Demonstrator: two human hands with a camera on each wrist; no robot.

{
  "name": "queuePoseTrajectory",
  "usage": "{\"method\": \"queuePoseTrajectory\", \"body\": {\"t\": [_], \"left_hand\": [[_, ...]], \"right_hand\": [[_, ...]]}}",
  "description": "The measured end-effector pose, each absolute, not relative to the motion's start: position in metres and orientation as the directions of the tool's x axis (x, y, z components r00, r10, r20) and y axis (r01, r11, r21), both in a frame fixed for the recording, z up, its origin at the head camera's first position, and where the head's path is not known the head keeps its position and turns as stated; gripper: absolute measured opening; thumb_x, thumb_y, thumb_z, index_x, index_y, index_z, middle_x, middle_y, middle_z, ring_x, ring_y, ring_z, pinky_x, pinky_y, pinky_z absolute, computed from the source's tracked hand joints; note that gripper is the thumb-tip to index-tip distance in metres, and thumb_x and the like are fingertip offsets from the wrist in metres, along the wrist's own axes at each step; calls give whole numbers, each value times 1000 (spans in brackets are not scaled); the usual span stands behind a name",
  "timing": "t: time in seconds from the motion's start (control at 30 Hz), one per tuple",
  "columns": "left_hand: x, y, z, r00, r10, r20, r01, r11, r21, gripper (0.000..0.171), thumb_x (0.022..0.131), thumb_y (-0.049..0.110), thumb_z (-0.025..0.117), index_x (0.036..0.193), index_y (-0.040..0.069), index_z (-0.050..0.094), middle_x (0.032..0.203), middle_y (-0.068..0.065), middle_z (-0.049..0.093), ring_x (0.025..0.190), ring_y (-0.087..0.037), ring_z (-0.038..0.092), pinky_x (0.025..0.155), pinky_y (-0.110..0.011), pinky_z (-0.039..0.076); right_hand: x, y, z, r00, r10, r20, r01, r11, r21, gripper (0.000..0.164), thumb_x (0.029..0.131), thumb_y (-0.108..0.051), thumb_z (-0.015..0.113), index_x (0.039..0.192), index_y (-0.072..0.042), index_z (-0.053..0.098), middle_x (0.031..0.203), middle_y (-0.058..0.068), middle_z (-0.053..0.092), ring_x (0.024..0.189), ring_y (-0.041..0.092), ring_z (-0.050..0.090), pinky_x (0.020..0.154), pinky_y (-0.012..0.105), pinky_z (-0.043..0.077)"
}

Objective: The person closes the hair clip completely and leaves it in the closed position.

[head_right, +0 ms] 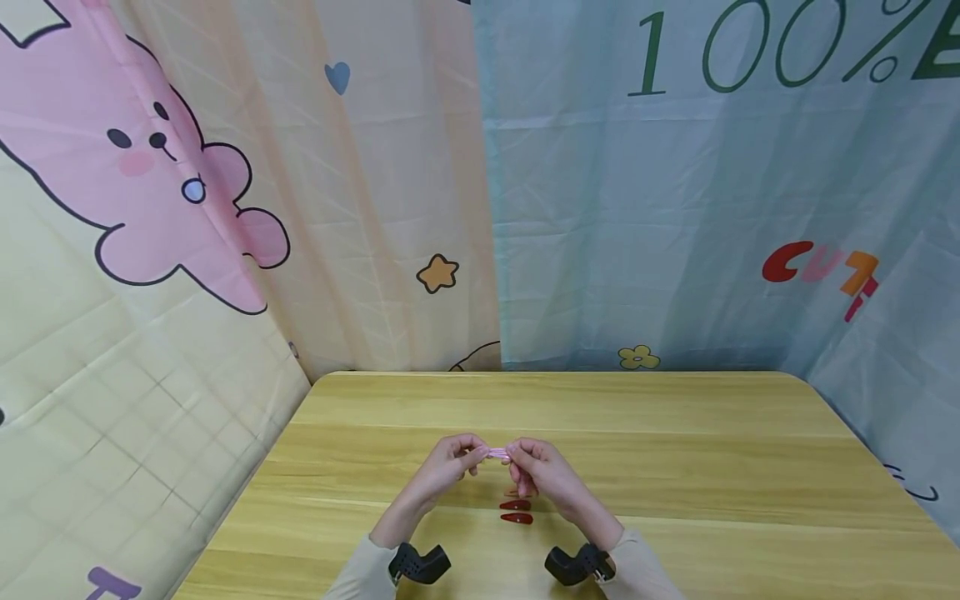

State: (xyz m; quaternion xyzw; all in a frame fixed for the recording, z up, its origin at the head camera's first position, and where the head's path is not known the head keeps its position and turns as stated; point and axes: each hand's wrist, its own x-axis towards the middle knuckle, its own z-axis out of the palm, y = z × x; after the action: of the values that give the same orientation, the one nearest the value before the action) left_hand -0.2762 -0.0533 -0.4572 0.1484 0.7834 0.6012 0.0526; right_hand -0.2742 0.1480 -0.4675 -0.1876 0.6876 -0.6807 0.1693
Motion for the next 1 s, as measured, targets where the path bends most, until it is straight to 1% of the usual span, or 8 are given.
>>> {"method": "queuePoseTrajectory", "body": {"t": [0.1,0.2,0.33,0.53,0.63,0.73,0.87,1.0], "left_hand": [[-275,-53,-456,-954,287,92,162,233,959,15,96,11,57,92,0,66,89,-14,61,66,-14,51,56,-26,35],[-275,-54,-456,-956,279,93,162,238,958,15,95,12,58,93,0,66,88,-9,61,66,-14,51,56,-26,35],[-275,-54,-456,-955,280,94,166,244,955,15,95,12,58,92,0,66,90,-12,61,66,-14,51,55,-25,34],[-275,-55,-456,-954,284,96,171,251,953,14,95,11,59,91,0,66,86,-8,60,65,-13,50,52,-24,33],[-275,-54,-455,-952,289,99,175,249,953,14,95,10,58,91,-2,66,88,-12,61,65,-13,50,55,-25,36],[-272,-54,-450,-950,294,107,184,247,951,15,95,7,56,91,-4,65,89,-16,61,66,-14,50,61,-29,40],[-261,-52,-434,-947,303,109,191,255,948,15,95,3,55,91,-8,64,85,-12,59,68,-17,50,64,-33,42],[-259,-52,-429,-946,306,105,190,263,946,15,95,2,54,91,-10,63,84,-13,59,68,-19,51,63,-31,41]], "right_hand": [[-275,149,-468,-870,-492,21,-23,-3,-1000,31,101,-26,48,98,5,55,70,6,54,52,12,48,49,22,36],[-276,150,-469,-872,-489,17,-18,-2,-1000,33,101,-25,48,102,8,55,71,7,54,53,11,49,49,22,36],[-276,151,-469,-888,-460,-4,-7,23,-1000,33,100,-23,49,104,9,55,71,7,55,53,11,49,49,22,36],[-275,151,-470,-900,-435,-19,-6,57,-998,36,99,-25,52,105,11,55,70,7,55,53,13,47,49,23,36],[-275,151,-471,-903,-429,-20,-9,66,-998,38,99,-27,52,105,10,55,69,7,54,53,13,47,48,23,35],[-276,151,-472,-909,-416,-23,-7,70,-998,36,98,-27,55,101,9,56,68,7,54,52,12,47,48,23,35],[-276,151,-472,-919,-393,-24,-6,74,-997,34,96,-26,58,99,8,56,65,5,53,51,12,47,47,23,35],[-276,152,-471,-926,-377,-28,-6,87,-996,33,95,-26,59,101,7,56,65,3,52,52,14,47,48,24,36]]}}
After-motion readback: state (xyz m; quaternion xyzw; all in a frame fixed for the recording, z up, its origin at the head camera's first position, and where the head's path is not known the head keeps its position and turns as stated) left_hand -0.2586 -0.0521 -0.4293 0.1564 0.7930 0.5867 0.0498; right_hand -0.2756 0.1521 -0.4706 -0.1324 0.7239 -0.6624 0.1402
